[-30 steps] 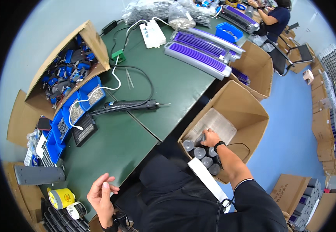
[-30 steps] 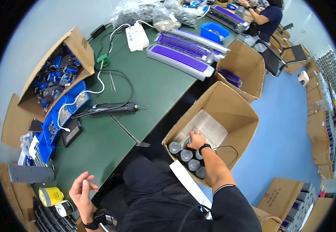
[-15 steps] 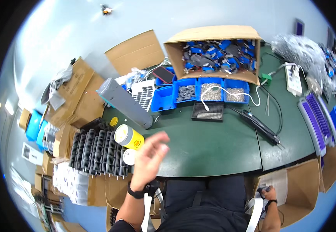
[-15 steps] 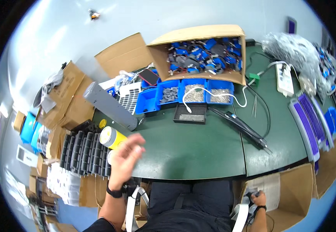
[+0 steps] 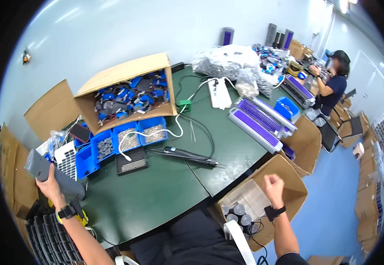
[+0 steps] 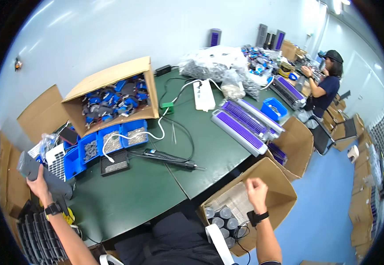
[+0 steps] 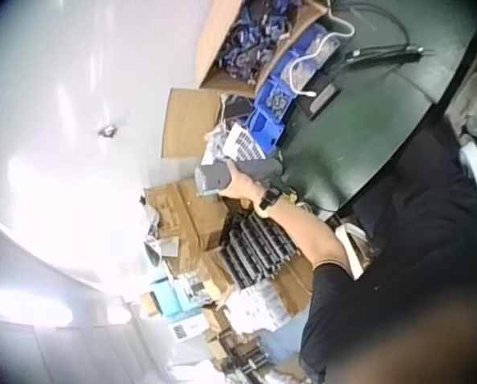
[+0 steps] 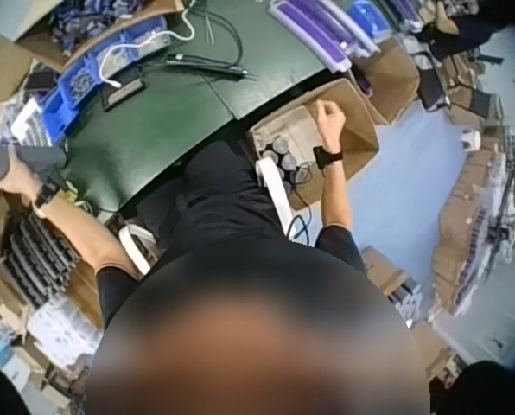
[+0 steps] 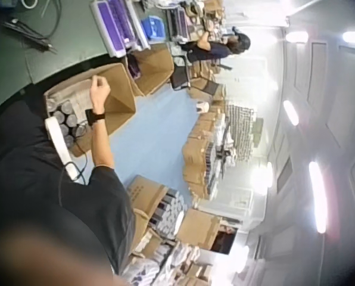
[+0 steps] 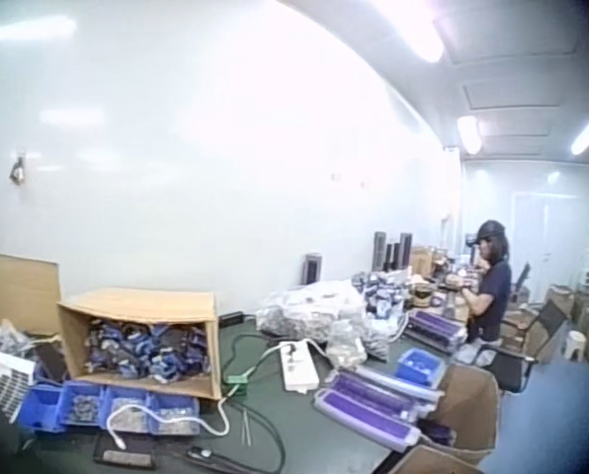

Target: The person assembles a grey electronic device by using a heat gun to apply heat to the casing. They then insert a purple internal component into the device and secure it by inserting small white plastic pins into the casing. The person uses the heat gun again to finalize the assembly.

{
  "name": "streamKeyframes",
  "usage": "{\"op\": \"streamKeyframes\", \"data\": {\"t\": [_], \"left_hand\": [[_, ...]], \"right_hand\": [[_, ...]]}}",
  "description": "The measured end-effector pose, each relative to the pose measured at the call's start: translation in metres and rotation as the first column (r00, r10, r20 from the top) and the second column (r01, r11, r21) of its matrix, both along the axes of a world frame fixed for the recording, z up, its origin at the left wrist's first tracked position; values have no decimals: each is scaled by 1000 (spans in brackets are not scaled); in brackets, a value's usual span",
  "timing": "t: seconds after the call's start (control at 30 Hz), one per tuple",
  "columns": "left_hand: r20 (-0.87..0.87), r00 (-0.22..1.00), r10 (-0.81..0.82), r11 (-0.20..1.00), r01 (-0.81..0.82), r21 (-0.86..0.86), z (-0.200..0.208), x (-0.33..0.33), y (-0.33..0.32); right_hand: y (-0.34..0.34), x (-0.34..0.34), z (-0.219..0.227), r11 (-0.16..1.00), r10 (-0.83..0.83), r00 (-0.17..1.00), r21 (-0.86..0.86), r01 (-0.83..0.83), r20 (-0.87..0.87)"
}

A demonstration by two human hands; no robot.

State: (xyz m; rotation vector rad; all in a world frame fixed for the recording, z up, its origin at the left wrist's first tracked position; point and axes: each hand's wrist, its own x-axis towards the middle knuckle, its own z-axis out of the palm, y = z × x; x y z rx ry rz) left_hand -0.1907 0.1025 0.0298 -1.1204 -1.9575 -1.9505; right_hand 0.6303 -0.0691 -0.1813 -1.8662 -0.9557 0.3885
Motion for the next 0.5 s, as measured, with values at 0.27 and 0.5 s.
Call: {"op": "streamKeyframes", "data": {"t": [0.27, 0.5], "left_hand": [[-36, 982, -186, 981, 184, -58, 32, 179, -100], [266, 610, -747, 662, 720, 207, -21, 240, -121]], "right_hand": [[101, 12, 148, 961, 94, 600, 85, -262, 794], [222, 123, 160, 911, 286, 752, -413, -20, 594]]}}
